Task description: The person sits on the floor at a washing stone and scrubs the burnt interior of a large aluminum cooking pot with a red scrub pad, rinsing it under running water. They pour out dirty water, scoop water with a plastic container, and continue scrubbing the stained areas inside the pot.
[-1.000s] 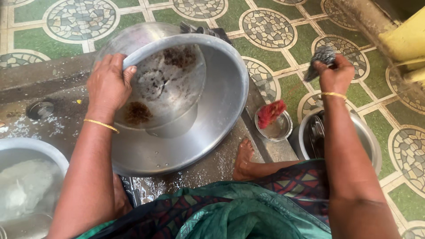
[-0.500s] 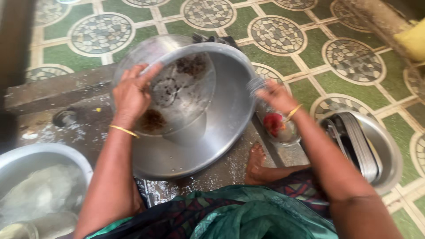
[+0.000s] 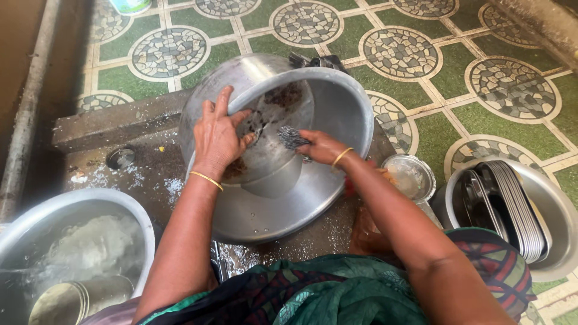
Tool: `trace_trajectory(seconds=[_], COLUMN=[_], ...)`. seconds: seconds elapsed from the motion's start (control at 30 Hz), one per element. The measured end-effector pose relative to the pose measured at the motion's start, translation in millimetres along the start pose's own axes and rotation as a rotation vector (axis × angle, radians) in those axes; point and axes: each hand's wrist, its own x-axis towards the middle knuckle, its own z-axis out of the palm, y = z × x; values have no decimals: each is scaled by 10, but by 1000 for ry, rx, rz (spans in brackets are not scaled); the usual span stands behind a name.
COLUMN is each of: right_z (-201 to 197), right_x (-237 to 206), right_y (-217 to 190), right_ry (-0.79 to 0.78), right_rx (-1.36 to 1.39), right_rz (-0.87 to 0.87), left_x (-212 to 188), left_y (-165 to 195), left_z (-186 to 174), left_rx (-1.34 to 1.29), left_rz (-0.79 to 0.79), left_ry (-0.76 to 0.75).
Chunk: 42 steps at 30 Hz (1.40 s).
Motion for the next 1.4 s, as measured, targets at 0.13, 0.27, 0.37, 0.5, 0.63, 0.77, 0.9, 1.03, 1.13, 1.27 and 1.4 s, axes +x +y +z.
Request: trace_trajectory(seconds=[0.13,0.27,0.37,0.5,0.63,0.77,0.9,1.03,1.13,1.27,1.4], right_z=[155,290,327,331,364,408,389,217,-60,-528,-840], right_x=[135,315,435,476,385,244,76,-155,-382,-742,-981], right_y=[-289,-493,-603,-726,-797,-761,-692,-776,-955,-1121,-915], right_ry=[-46,-17,2,-44,24,93,159,159,176,200,185], right_rx=[153,124,162,278,612,763,764,463,297,278,228], right_rz=[128,163,148,43,141,182,131,97,104,159,169], left_x=[32,62,90,101,93,112,139,155,183,199,156], left_y=[169,269,253,153,25,-79,-167,-169,-131,-115,-128], left_z=[-20,-31,-30,-13,6,34,40,53,73,108,158], left_rx=[21,40,47,33,-13,-2,14,-11,5,14,-6], left_rz=[20,105,142,186,226,253,256,243,254,232,203], left_ry=[-21,-54,-97,-125,-113,-91,-106,-121,-92,-67,-34])
